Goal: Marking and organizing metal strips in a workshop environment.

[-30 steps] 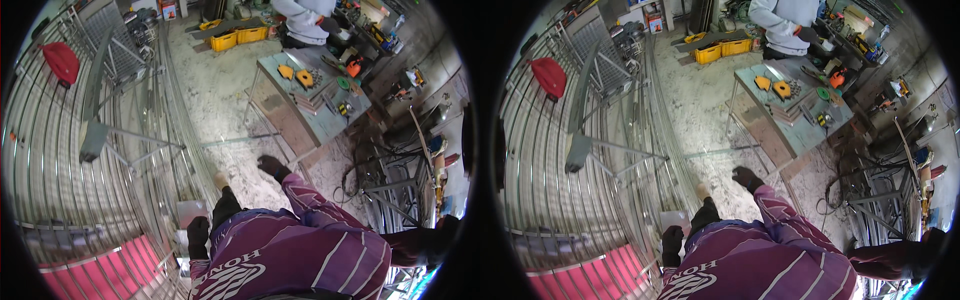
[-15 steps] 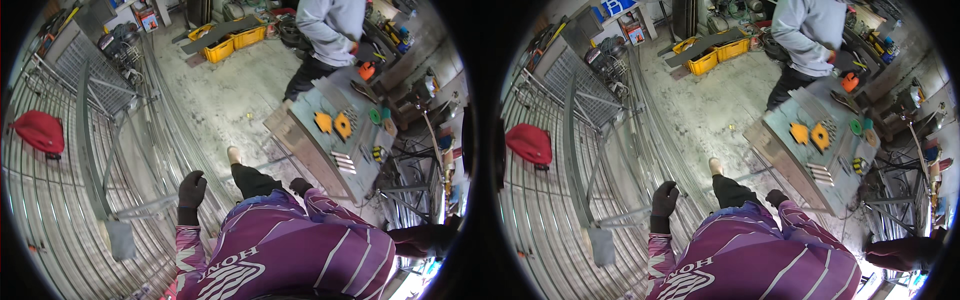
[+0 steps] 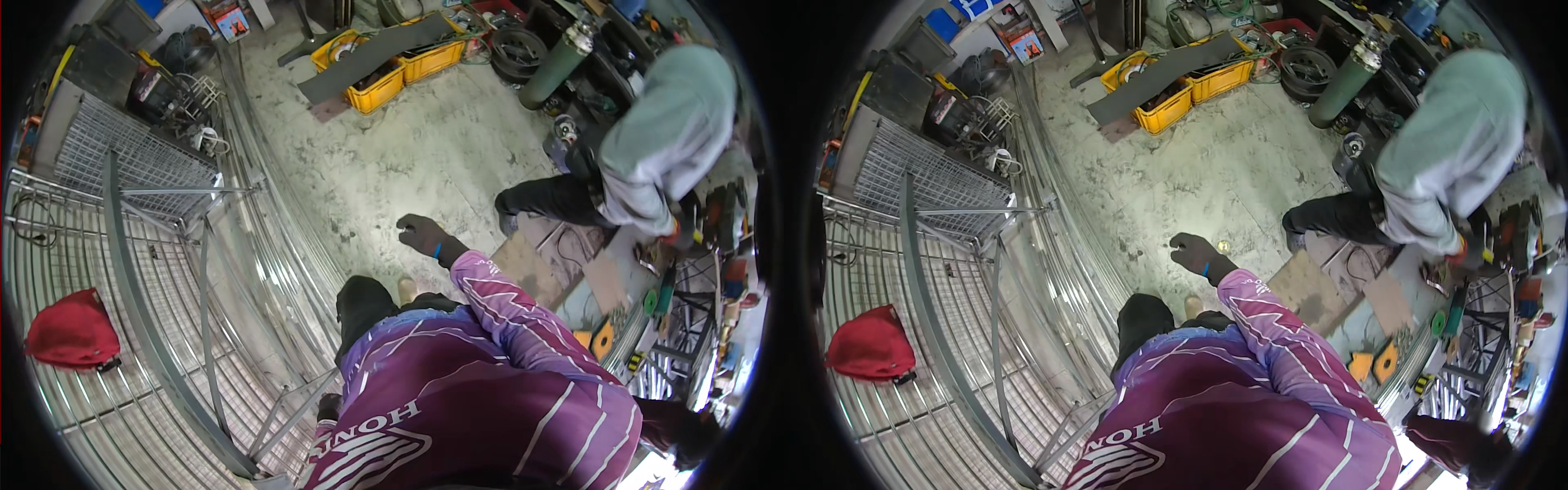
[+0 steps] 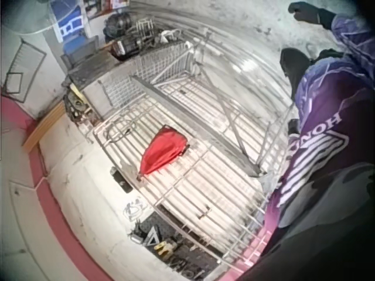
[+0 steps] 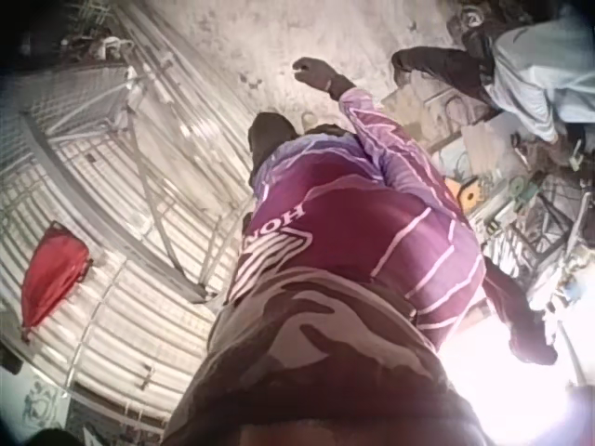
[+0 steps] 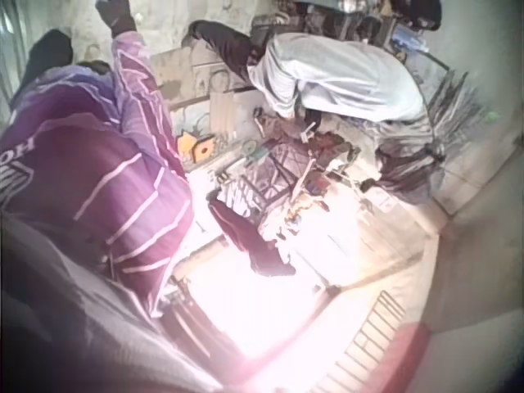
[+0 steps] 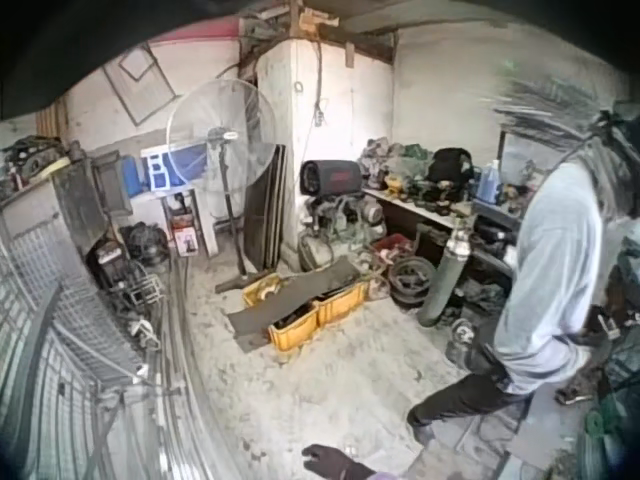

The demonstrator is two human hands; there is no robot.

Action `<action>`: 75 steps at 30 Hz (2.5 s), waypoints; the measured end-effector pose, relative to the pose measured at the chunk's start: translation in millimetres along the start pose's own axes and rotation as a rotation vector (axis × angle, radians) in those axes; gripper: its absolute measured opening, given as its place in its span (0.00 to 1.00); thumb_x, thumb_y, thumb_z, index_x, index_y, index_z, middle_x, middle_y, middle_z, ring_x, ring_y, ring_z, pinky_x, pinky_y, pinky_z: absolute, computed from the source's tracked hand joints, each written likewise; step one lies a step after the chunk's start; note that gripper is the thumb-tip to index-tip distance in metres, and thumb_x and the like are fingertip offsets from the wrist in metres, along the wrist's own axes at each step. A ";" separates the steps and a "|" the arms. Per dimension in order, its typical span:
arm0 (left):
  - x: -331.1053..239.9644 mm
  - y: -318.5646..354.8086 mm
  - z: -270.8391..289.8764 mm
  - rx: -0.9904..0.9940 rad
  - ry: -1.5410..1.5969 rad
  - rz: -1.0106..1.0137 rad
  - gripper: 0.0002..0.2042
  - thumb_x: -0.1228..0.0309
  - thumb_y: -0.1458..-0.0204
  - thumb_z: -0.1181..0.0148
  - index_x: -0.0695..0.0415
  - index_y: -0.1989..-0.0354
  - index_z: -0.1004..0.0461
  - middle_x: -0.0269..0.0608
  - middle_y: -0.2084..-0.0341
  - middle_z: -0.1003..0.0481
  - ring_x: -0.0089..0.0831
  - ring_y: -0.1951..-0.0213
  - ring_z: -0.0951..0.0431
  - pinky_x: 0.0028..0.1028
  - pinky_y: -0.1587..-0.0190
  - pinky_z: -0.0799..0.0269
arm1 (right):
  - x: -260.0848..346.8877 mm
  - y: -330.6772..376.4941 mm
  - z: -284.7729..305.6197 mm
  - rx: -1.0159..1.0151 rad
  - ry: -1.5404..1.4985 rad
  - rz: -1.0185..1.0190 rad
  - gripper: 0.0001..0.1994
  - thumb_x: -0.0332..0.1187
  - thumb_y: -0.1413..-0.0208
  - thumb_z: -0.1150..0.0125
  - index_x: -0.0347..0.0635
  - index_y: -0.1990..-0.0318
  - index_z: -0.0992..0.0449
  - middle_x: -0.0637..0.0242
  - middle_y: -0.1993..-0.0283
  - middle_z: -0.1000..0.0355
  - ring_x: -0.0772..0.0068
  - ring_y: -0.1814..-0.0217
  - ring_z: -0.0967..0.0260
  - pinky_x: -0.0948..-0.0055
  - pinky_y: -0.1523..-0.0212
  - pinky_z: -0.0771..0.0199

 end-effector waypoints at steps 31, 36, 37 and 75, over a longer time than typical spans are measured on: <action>-371.2 -619.7 833.1 -0.375 0.495 -0.448 0.15 0.62 0.44 0.43 0.57 0.53 0.23 0.52 0.61 0.21 0.50 0.54 0.21 0.40 0.48 0.27 | -287.7 -366.5 436.7 -0.443 -0.567 -0.658 0.14 0.32 0.47 0.34 0.39 0.53 0.23 0.63 0.66 0.24 0.69 0.69 0.27 0.68 0.65 0.25; -443.2 -708.0 878.7 0.008 0.403 -0.450 0.14 0.60 0.44 0.42 0.55 0.55 0.22 0.54 0.59 0.21 0.51 0.55 0.21 0.44 0.51 0.25 | -310.3 -482.3 517.6 -0.393 -0.546 -0.637 0.14 0.30 0.47 0.34 0.39 0.53 0.24 0.67 0.66 0.25 0.75 0.67 0.28 0.71 0.65 0.26; -457.0 -737.3 882.4 0.047 0.164 -0.454 0.15 0.59 0.44 0.42 0.56 0.55 0.22 0.54 0.60 0.21 0.51 0.55 0.21 0.43 0.52 0.25 | -320.4 -499.3 519.4 -0.382 -0.554 -0.653 0.14 0.30 0.47 0.34 0.39 0.53 0.24 0.67 0.66 0.25 0.75 0.67 0.28 0.71 0.65 0.26; -738.3 -864.9 948.3 -0.584 -0.098 -0.579 0.11 0.70 0.45 0.45 0.58 0.56 0.22 0.50 0.60 0.22 0.46 0.61 0.19 0.42 0.63 0.21 | -568.5 -799.9 686.8 -0.178 -0.386 -0.862 0.23 0.41 0.37 0.42 0.48 0.37 0.35 0.60 0.43 0.30 0.63 0.46 0.28 0.58 0.55 0.19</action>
Point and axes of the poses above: each hand's wrist, its own y-axis away from the middle knuckle, its own z-axis out of the back of the hand, x = y × z, the point moved 10 cm from there along -y, towards the middle knuckle
